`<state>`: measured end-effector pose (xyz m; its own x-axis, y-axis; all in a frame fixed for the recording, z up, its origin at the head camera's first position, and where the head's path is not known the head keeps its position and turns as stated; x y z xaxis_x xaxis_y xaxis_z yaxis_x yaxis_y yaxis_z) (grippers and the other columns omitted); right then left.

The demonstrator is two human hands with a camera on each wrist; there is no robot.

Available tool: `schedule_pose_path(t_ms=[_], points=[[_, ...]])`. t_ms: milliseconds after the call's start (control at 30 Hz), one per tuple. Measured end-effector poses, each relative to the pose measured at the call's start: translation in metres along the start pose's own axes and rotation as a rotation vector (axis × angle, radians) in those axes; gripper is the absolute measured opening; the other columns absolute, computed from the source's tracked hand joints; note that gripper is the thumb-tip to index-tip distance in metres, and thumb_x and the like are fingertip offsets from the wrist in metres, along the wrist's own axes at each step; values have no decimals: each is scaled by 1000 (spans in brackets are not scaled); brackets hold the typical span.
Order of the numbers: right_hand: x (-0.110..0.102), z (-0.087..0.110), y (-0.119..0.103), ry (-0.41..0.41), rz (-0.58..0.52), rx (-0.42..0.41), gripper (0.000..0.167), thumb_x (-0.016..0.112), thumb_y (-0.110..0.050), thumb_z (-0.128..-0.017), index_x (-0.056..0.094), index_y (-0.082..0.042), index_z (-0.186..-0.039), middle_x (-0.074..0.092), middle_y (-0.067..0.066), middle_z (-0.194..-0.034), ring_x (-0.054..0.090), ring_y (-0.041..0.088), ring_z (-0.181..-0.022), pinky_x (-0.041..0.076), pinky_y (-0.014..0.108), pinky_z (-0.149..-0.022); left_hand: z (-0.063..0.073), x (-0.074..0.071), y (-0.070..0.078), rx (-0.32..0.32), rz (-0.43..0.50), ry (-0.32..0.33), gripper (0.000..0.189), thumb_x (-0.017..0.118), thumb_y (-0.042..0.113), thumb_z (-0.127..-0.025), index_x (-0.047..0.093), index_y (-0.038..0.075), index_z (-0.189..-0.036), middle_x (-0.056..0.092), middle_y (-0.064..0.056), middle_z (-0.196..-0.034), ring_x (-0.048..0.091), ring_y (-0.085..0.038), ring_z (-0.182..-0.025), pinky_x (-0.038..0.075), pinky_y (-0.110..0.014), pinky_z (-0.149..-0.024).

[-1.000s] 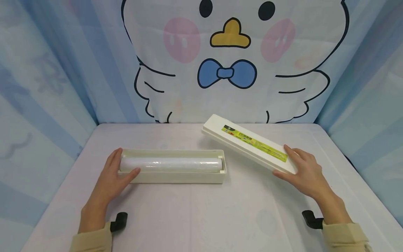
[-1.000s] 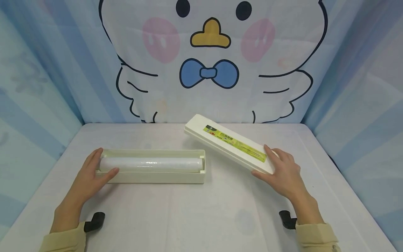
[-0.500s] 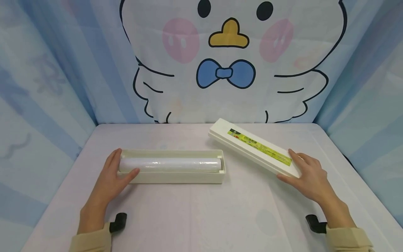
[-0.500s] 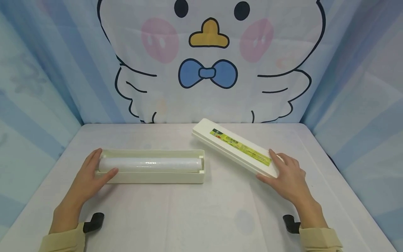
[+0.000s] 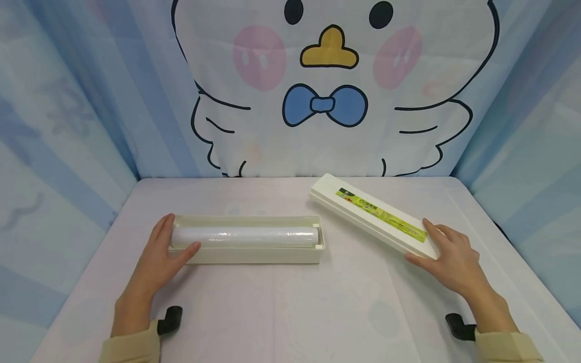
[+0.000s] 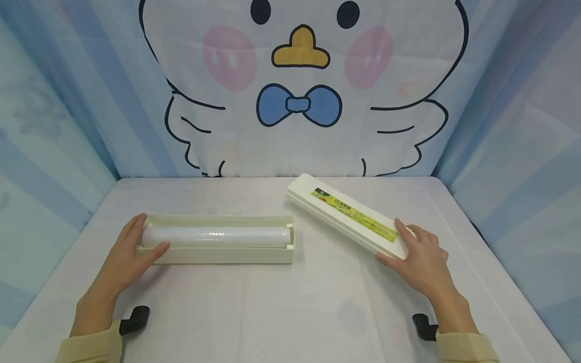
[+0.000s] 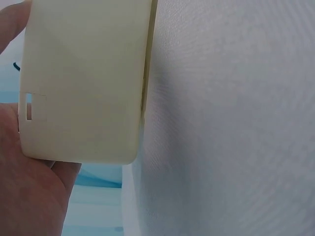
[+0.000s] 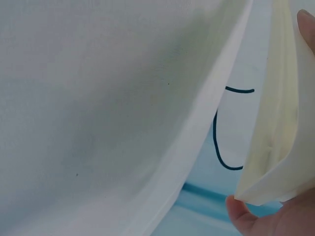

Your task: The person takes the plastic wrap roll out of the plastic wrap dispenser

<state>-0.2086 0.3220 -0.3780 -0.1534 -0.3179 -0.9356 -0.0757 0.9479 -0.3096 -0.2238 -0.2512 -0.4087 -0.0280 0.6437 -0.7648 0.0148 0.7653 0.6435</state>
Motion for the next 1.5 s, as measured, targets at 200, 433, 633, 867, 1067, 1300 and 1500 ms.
schedule_pose_path(t_ms=[200, 433, 633, 867, 1067, 1300, 1500], points=[[0, 2, 7, -6, 9, 17, 97, 77, -54, -85, 33, -6, -157, 39, 34, -140, 31, 58, -123, 31, 73, -78, -1, 2, -2, -16, -15, -9, 105, 65, 53, -95, 3, -1, -160, 4, -27, -164, 19, -53, -143, 23, -73, -108], [4, 5, 16, -30, 45, 56, 93, 77, -54, -85, 37, -10, -156, 36, 36, -140, 29, 62, -122, 30, 80, -78, -1, 2, -2, -23, -20, -15, 106, 64, 54, -95, 3, -1, -160, 3, -27, -164, 19, -54, -143, 23, -73, -107], [5, 10, 22, -23, 47, 65, 92, 77, -54, -84, 39, -11, -155, 36, 37, -138, 30, 63, -121, 29, 81, -76, 0, 2, -2, -15, -17, -13, 105, 64, 53, -95, 3, -1, -160, 4, -27, -164, 20, -54, -142, 23, -73, -107], [4, 15, 27, -3, 60, 55, 90, 77, -53, -84, 40, -11, -155, 38, 35, -136, 31, 63, -119, 32, 79, -72, 0, 2, -1, -8, -15, -7, 104, 65, 52, -95, 3, -1, -160, 4, -27, -164, 20, -54, -142, 23, -73, -107], [4, 16, 31, -14, 75, 80, 90, 76, -55, -85, 39, -11, -155, 37, 36, -136, 31, 63, -118, 31, 78, -72, 0, 2, -1, -9, -12, -6, 104, 65, 52, -95, 4, -2, -160, 5, -27, -164, 19, -54, -143, 23, -73, -107], [5, 18, 33, -42, 77, 102, 91, 73, -58, -86, 38, -10, -155, 36, 37, -136, 31, 64, -117, 32, 80, -71, 1, 2, -1, -5, -12, -3, 104, 65, 52, -95, 4, -1, -160, 5, -26, -164, 19, -53, -143, 23, -73, -107], [10, 20, 31, -108, 85, 126, 91, 68, -61, -89, 34, -9, -157, 34, 39, -137, 32, 66, -116, 33, 81, -71, 1, 1, 0, 4, -8, -1, 103, 64, 51, -96, 3, -2, -160, 4, -26, -164, 18, -53, -144, 22, -73, -108]])
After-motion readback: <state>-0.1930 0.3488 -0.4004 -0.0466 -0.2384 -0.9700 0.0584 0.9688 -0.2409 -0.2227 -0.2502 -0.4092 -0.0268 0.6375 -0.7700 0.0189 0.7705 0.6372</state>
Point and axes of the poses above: each hand's wrist, its own z-axis away from the middle knuckle, its own x-axis out of the palm, y = z × x, the point moved 9 cm from there along -z, towards the middle knuckle
